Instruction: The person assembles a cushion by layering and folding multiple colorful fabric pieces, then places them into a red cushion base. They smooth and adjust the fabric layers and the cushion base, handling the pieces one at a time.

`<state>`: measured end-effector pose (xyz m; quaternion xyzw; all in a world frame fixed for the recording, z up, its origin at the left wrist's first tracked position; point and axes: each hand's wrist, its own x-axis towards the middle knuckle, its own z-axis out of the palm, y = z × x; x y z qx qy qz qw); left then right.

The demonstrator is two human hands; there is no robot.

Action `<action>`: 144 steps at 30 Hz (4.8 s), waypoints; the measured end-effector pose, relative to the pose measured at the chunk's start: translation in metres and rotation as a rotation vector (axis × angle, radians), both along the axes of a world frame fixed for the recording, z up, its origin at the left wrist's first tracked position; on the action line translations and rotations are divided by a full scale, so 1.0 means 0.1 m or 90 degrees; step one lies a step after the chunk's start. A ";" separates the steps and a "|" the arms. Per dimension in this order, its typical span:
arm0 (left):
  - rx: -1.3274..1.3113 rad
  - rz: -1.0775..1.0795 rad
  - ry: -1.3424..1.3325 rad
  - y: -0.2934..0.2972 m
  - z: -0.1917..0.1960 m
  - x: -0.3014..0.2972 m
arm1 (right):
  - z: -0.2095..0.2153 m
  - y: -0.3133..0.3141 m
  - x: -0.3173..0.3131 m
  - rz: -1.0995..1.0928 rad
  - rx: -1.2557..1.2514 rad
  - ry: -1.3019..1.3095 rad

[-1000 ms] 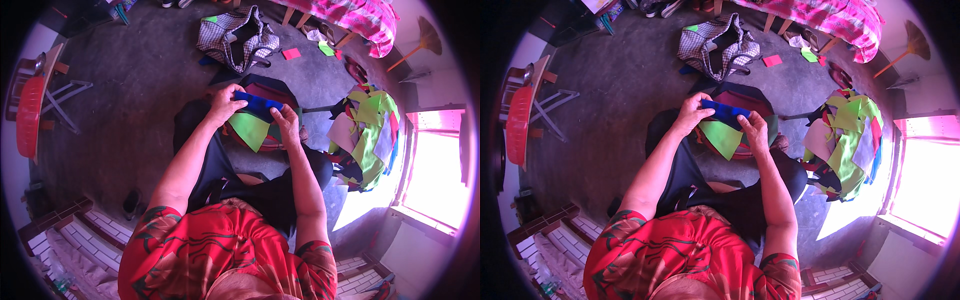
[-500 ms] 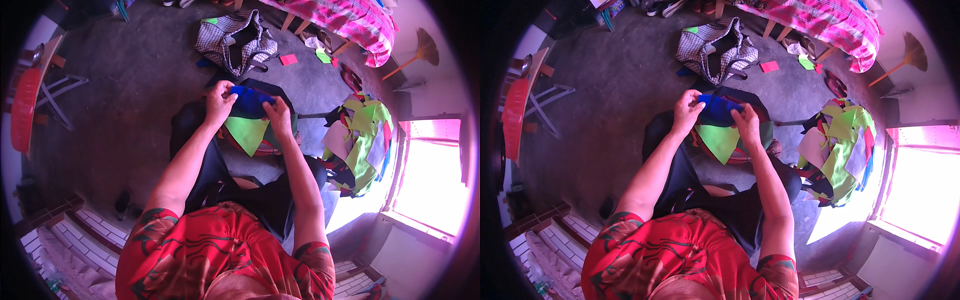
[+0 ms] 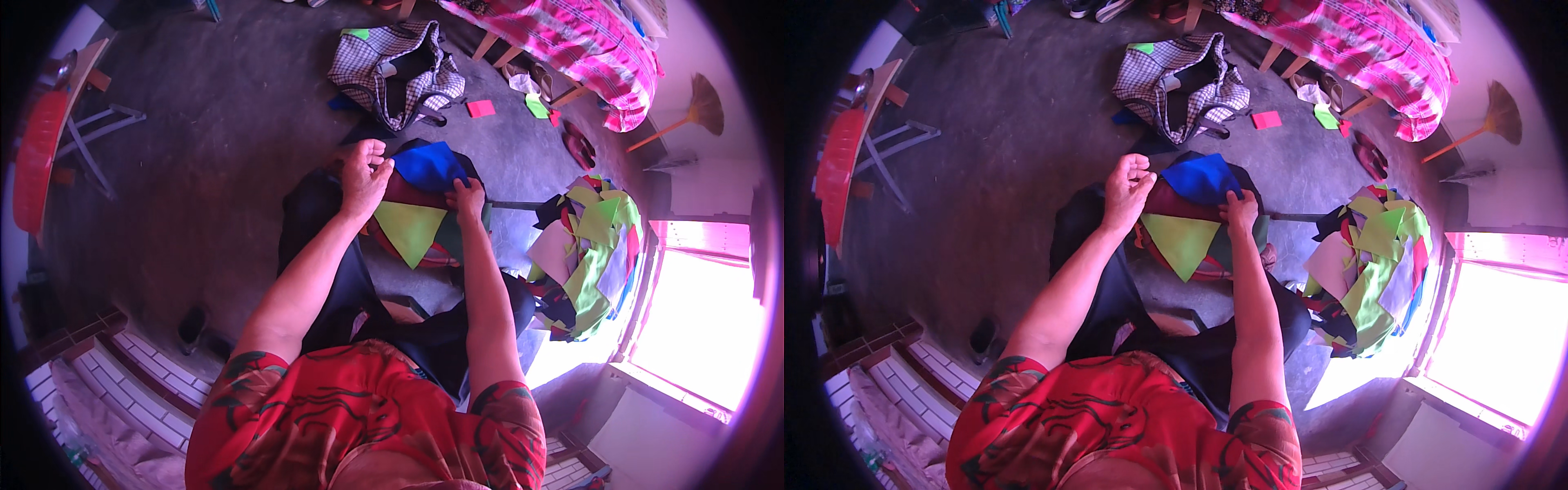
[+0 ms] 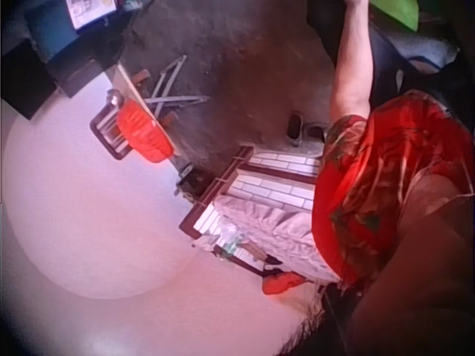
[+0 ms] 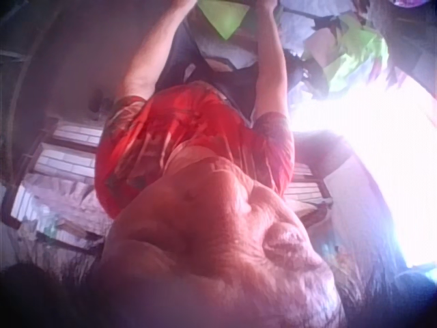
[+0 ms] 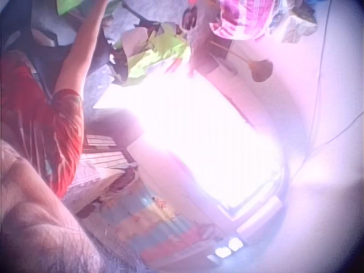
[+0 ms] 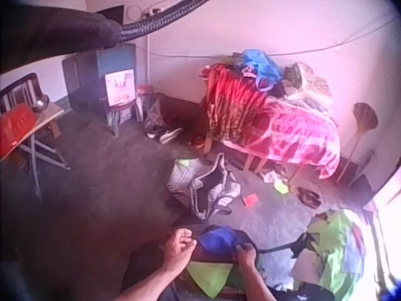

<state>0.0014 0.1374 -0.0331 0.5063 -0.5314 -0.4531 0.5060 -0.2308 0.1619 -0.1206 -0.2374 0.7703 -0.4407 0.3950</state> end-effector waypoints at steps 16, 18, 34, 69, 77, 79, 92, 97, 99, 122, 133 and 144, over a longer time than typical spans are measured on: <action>-0.007 -0.020 -0.072 -0.01 -0.06 0.00 | 0.34 -0.09 0.10 0.178 -0.262 0.433; -0.004 -0.017 -0.070 -0.01 -0.07 -0.01 | 0.24 -0.16 0.02 0.143 -0.348 0.467; 0.064 -0.061 -0.024 -0.02 -0.12 0.02 | 0.20 -0.02 0.47 0.429 -0.080 0.757; 0.066 -0.165 -0.091 0.00 -0.12 -0.04 | 2.38 2.38 -3.01 -0.293 0.001 0.768; 0.067 -0.166 -0.129 0.01 -0.16 -0.10 | 1.95 2.18 -3.59 -0.226 0.071 0.634; 0.076 -0.189 -0.132 0.03 -0.15 -0.15 | 1.90 2.17 -3.70 -0.239 0.071 0.625; 0.095 -0.208 -0.084 0.01 -0.18 -0.11 | 2.09 2.42 -3.67 -0.578 -0.239 0.392; 0.097 -0.216 -0.080 0.03 -0.13 -0.12 | 2.35 2.57 -3.36 -0.620 -0.487 0.186; 0.100 -0.218 -0.082 0.05 -0.09 -0.13 | 2.43 2.55 -3.21 -0.546 -0.582 0.098; 0.469 -0.622 0.331 0.21 0.44 -0.16 | 1.25 0.94 0.23 0.154 -0.316 -0.665; 0.278 -0.433 0.313 0.11 0.29 -0.13 | 0.98 0.86 0.22 0.137 -0.247 -0.577; 0.064 -0.344 0.096 0.15 0.31 -0.20 | 1.19 0.83 0.21 0.064 -0.340 -0.596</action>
